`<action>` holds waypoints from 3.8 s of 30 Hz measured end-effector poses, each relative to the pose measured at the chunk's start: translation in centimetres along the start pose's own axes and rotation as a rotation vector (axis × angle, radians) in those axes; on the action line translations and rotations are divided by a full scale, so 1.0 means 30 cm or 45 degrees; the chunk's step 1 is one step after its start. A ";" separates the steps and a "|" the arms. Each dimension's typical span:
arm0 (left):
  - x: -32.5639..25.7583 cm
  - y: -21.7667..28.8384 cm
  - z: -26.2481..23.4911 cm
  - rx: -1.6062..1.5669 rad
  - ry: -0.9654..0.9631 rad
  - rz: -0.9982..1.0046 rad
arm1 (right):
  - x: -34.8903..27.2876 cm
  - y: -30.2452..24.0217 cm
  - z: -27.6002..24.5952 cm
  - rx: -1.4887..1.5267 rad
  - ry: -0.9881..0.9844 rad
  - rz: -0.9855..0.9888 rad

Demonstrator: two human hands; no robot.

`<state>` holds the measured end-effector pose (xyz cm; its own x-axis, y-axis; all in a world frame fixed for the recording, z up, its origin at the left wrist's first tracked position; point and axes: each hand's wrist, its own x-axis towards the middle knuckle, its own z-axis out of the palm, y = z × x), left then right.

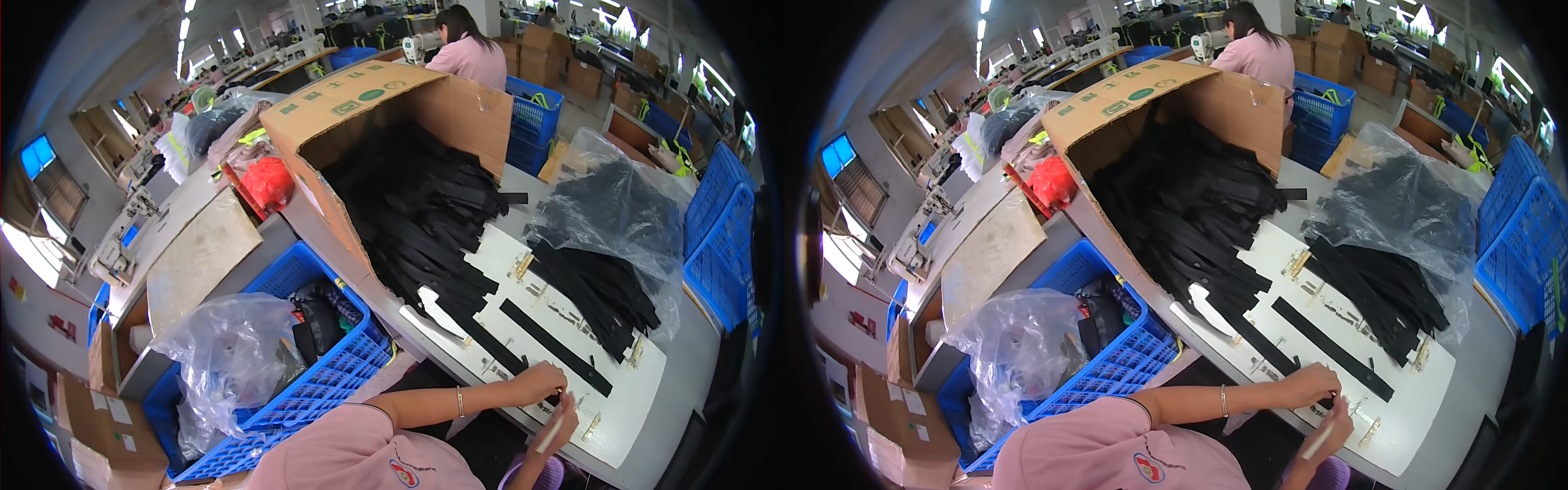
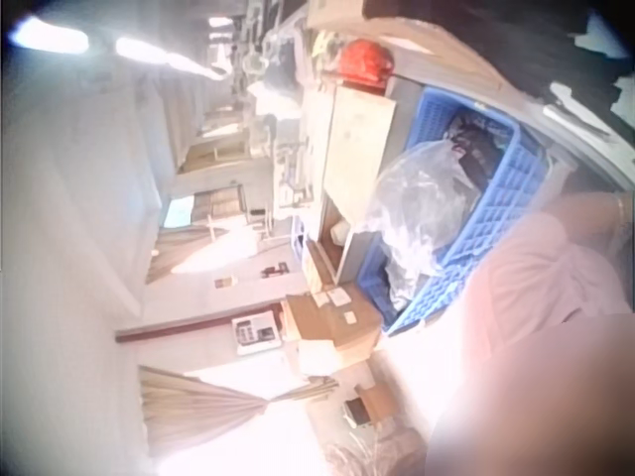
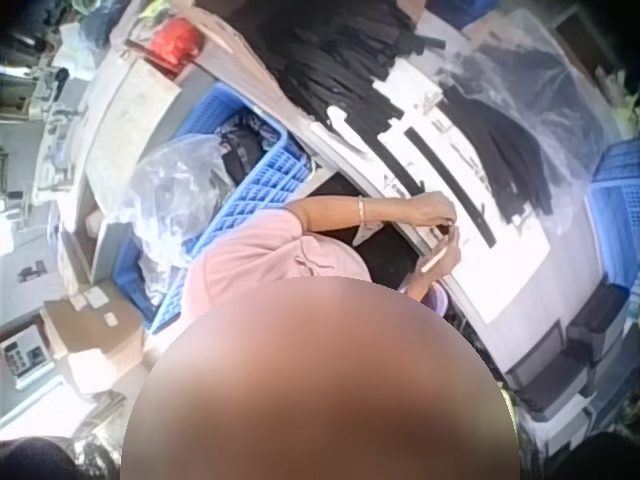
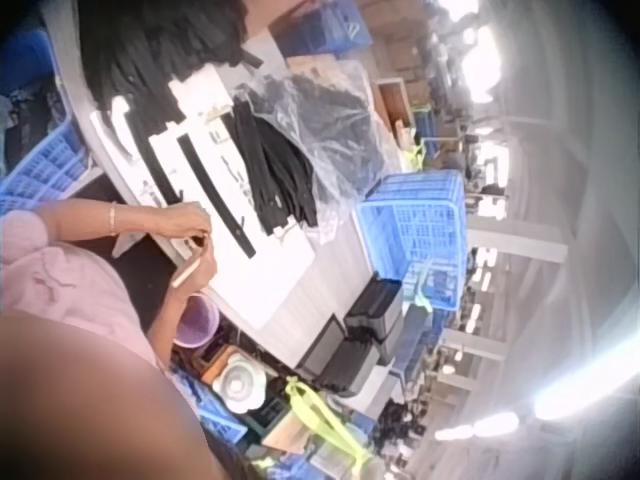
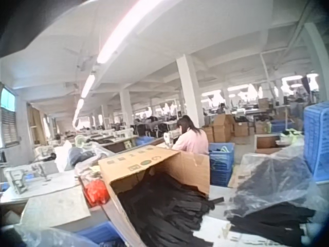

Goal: The recorder is marking and aligning black zipper strips on a template board using a marking tool in a manufacturing facility.

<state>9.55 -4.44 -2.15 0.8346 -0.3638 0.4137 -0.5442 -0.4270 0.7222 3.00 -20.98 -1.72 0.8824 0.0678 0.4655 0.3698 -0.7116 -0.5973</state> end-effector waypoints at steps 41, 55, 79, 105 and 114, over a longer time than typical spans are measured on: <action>-0.403 0.083 -0.292 0.696 0.266 -0.534 | -0.049 0.129 -0.177 -0.604 0.041 0.040; -0.400 0.073 -0.282 0.652 0.307 -0.543 | 0.194 -0.347 0.245 0.824 -0.380 0.498; -0.405 0.063 -0.278 0.738 0.351 -0.498 | 0.168 -0.318 0.306 0.764 -0.446 0.313; -0.363 0.105 -0.265 0.737 0.302 -0.540 | 0.157 -0.132 0.098 0.552 -0.035 0.477; -0.229 0.160 -0.108 0.295 0.206 -0.254 | 0.140 -0.098 0.119 0.549 -0.052 0.417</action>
<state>1.49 -1.32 0.25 0.9192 -0.1265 0.3730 -0.3587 -0.6599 0.6602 6.64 -16.11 -0.35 0.9789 -0.0765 0.1893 0.1516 -0.3489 -0.9248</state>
